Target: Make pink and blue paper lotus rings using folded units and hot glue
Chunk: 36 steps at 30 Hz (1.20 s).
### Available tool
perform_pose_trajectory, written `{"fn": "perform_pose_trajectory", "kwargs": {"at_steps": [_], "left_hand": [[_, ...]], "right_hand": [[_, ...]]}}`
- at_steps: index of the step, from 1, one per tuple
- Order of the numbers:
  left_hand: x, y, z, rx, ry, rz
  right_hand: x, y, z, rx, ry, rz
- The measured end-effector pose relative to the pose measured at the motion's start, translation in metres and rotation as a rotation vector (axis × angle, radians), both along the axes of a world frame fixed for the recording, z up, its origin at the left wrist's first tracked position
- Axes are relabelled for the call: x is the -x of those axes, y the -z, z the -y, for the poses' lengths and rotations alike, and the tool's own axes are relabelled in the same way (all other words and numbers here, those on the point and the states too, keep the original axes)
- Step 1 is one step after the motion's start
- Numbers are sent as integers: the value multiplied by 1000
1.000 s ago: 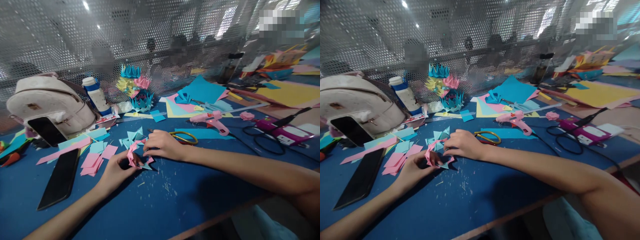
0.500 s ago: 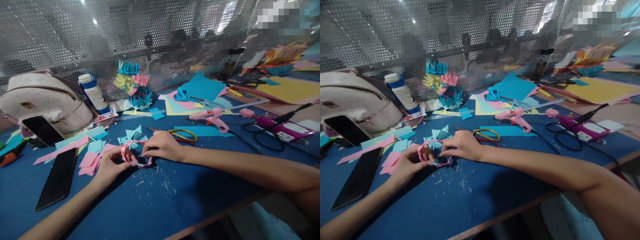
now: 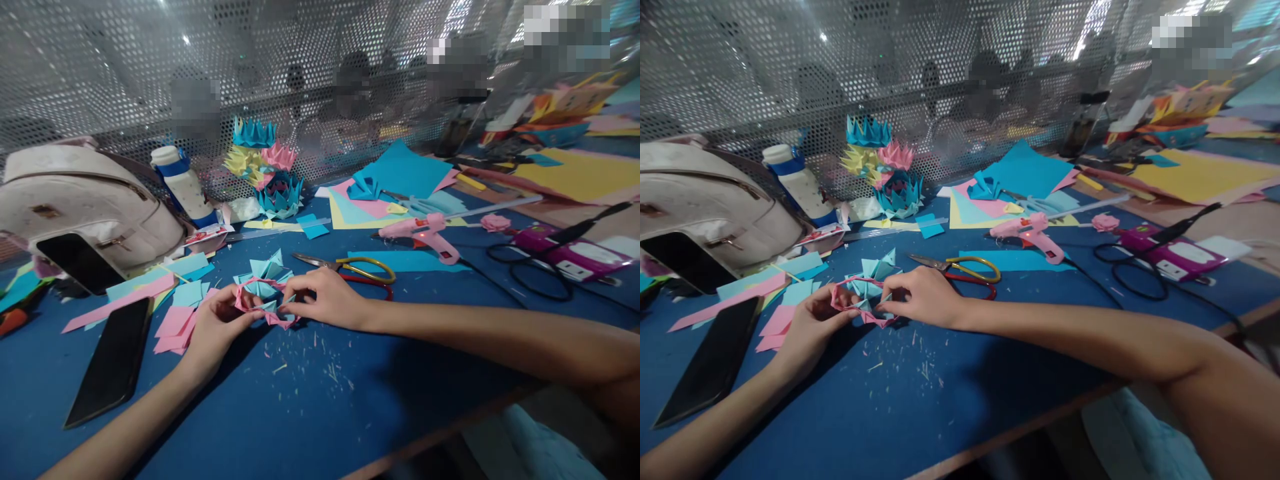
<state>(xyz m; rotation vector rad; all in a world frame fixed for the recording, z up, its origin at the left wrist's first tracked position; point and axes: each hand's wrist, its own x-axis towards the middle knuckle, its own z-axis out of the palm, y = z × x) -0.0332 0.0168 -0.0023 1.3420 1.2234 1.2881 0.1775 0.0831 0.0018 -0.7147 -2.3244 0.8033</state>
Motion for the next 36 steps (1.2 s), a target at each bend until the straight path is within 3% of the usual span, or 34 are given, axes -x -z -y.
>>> {"fn": "perform_pose_trajectory", "kwargs": {"at_steps": [16,36], "left_hand": [[0,2,2,27,-19,-14],[-2,1,3,4,-71,-67]], "right_hand": [[5,1,3,332,-59,-109],[6,-2,6,460,-92,-133]]}}
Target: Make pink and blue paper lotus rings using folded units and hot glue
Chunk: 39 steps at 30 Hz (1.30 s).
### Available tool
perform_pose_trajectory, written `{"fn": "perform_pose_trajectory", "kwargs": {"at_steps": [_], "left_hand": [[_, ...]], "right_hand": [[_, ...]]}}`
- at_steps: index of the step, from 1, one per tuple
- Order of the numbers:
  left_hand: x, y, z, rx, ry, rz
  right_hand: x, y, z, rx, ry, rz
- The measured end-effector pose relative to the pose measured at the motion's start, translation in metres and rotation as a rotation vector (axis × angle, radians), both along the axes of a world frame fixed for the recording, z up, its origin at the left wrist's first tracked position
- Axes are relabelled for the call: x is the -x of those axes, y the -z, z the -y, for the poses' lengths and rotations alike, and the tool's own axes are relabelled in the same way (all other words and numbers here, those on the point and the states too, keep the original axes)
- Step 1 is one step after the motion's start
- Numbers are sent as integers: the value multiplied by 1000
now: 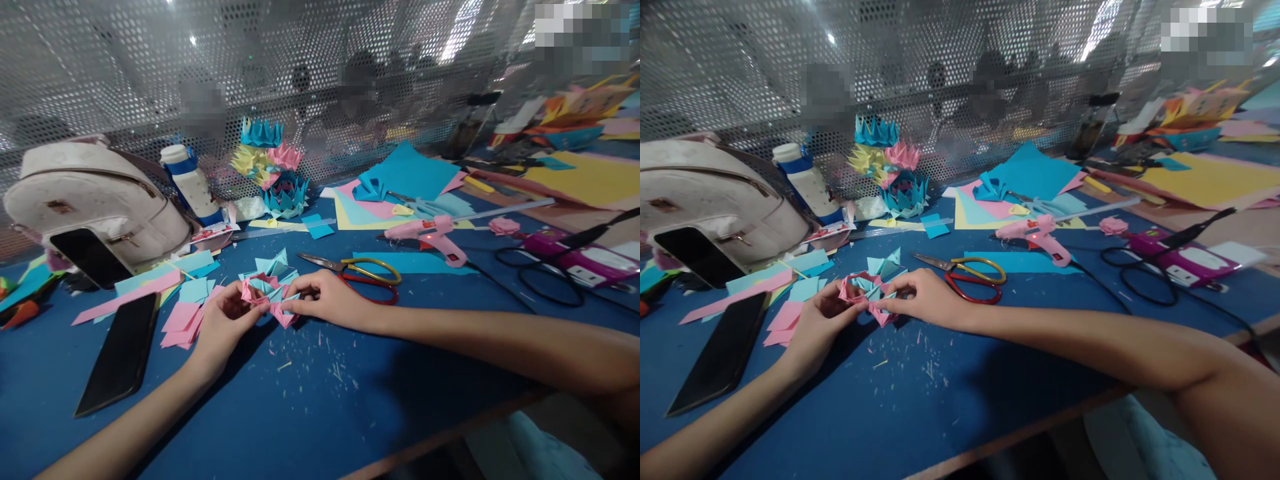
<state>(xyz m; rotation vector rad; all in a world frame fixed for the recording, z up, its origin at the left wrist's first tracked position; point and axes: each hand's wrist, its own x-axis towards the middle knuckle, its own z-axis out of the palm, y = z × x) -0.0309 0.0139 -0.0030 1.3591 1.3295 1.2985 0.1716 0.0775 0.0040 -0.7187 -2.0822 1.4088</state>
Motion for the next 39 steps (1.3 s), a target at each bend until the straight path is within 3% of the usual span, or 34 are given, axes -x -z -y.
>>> {"fn": "perform_pose_trajectory", "kwargs": {"at_steps": [8,17,24,32,39], "left_hand": [[1,0,-1,1,-31,-12],[1,0,0,15,-35,26],[5,2,-3,65,-11,73],[7,5,-5,116,44,95],[6,2,-3,114,66,107]], "right_hand": [[-1,-7,1,-112,48,103],[-2,-8,-4,-50,46,130],[-2,-15,-7,-98,4,149],[-3,-10,-11,-141,-6,144],[-3,-12,-10,-81,-18,146]]}}
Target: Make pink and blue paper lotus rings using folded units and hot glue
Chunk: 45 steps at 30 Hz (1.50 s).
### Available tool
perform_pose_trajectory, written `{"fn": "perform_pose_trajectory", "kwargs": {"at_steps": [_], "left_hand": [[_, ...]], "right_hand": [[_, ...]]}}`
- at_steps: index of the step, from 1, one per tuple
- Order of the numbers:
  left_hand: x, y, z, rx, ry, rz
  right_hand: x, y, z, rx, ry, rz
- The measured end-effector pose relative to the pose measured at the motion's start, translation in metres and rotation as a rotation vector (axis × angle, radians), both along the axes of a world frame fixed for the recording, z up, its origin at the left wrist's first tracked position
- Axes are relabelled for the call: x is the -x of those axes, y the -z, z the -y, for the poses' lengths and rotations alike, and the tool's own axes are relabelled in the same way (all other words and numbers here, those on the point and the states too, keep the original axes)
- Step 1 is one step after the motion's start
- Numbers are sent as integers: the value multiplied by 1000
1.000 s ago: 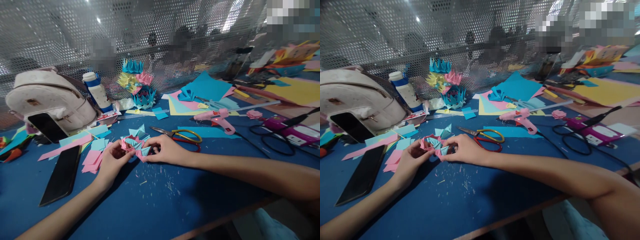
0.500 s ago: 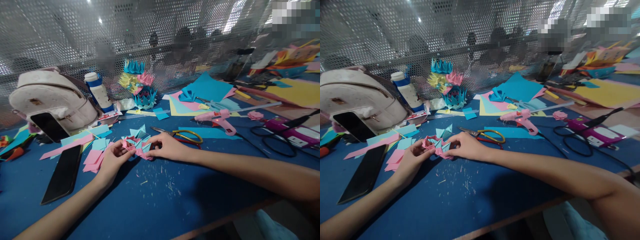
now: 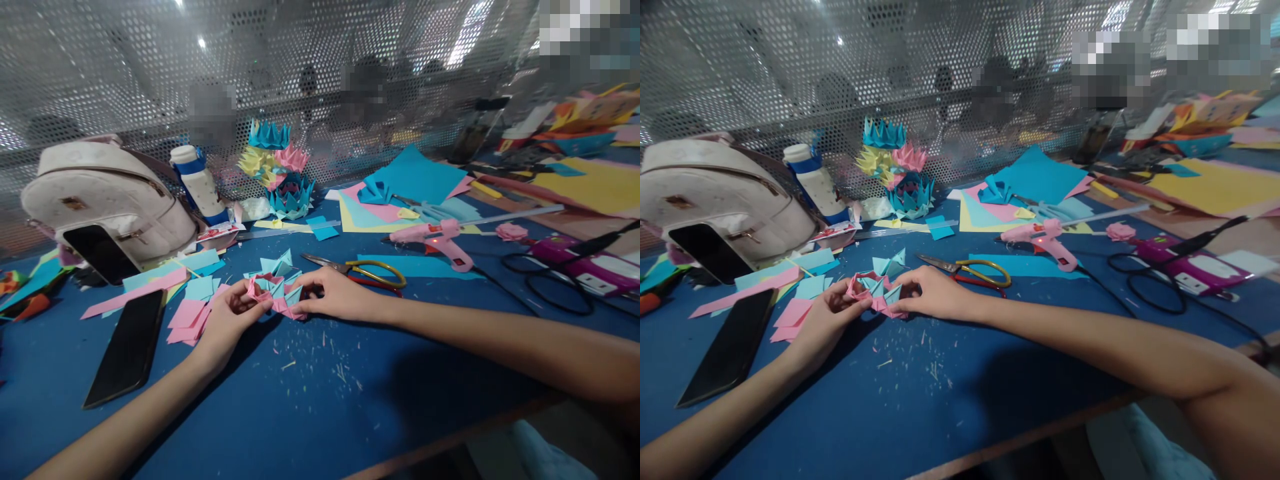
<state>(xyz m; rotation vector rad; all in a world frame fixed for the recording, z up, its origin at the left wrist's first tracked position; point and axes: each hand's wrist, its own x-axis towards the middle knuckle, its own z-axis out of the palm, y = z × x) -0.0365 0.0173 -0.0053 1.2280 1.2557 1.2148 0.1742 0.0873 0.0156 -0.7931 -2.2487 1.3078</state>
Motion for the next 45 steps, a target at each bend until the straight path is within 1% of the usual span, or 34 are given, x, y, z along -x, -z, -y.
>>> {"fn": "perform_pose_trajectory", "kwargs": {"at_steps": [4,9,13,16,18,20,22,24,25,27,29,31,34,39,43,45], "left_hand": [[-1,0,0,5,-2,16],[-1,-1,0,15,-7,17],[-2,-2,0,18,-12,0],[-3,-2,0,6,-8,-9],[-2,-2,1,-43,-12,-36],[0,-3,4,-169,-7,-118],[4,-6,8,-391,35,-279],[8,-11,14,-686,137,-506],[10,-15,16,-828,207,-619],[11,-21,21,-1102,294,-754],[12,-26,24,-1234,343,-874],[11,-28,26,-1272,337,-931],[10,-27,28,-1309,315,-992],[5,-24,35,-1485,308,-1107],[-1,-28,39,-1540,292,-1107],[-3,-31,39,-1536,310,-1098]], "right_hand": [[0,0,-1,11,-15,9],[0,2,-3,-21,-39,8],[0,3,-3,-48,-28,8],[0,2,-3,-111,-17,18],[-1,2,-3,-226,6,14],[-4,2,-4,-416,10,-23],[-6,3,-5,-651,-48,-97],[-9,4,-6,-906,-118,-195],[-10,4,-6,-1034,-128,-237],[-12,3,-4,-1265,-103,-282],[-13,0,-2,-1419,-71,-273],[-13,-3,0,-1493,-67,-247],[-13,-8,1,-1533,-73,-244],[-13,-10,1,-1577,-121,-321],[-13,-8,1,-1583,-172,-329],[-13,-7,2,-1579,-178,-317]]}}
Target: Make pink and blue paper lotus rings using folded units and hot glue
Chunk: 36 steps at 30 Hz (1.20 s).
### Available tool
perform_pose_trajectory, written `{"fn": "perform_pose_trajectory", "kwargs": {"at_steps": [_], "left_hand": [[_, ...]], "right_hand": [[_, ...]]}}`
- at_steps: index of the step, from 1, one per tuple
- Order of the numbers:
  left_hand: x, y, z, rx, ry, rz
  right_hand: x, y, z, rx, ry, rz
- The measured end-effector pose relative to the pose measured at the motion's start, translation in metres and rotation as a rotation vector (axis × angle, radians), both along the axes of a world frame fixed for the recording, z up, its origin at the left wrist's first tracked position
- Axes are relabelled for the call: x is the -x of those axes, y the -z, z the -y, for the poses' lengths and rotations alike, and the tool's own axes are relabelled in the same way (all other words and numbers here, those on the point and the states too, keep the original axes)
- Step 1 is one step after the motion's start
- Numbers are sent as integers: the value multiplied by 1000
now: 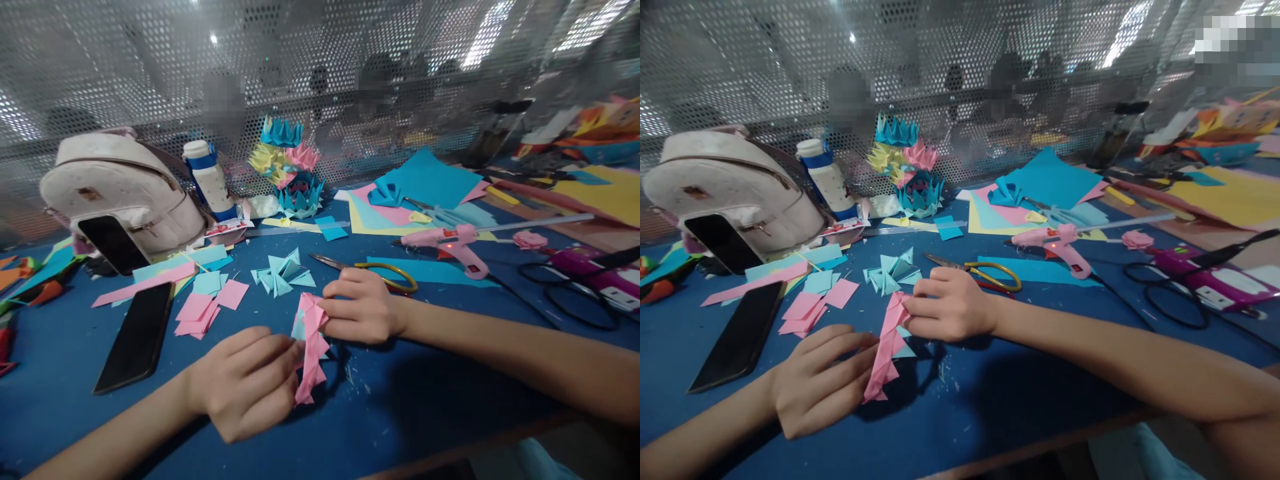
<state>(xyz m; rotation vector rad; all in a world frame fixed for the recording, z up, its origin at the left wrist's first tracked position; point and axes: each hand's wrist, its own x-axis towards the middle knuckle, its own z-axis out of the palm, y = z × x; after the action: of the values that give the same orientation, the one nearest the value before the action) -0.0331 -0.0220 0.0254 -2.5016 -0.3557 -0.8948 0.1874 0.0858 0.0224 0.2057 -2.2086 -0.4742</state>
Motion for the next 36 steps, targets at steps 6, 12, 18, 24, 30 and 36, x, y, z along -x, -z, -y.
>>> {"fn": "perform_pose_trajectory", "kwargs": {"at_steps": [6,12,18,24,30,36], "left_hand": [[-4,-10,-1,9,-7,-41],[-4,-8,-1,-6,-14,-49],[-4,1,-4,58,-12,-38],[-10,13,-1,232,-32,-43],[-16,20,4,278,-98,-56],[-16,26,11,337,-169,-45]], "right_hand": [[2,1,1,19,1,14],[2,-1,2,26,16,43],[2,1,-1,29,-14,108],[-9,10,-2,30,-39,245],[-15,20,-4,105,-29,365],[-15,16,-5,249,22,486]]}}
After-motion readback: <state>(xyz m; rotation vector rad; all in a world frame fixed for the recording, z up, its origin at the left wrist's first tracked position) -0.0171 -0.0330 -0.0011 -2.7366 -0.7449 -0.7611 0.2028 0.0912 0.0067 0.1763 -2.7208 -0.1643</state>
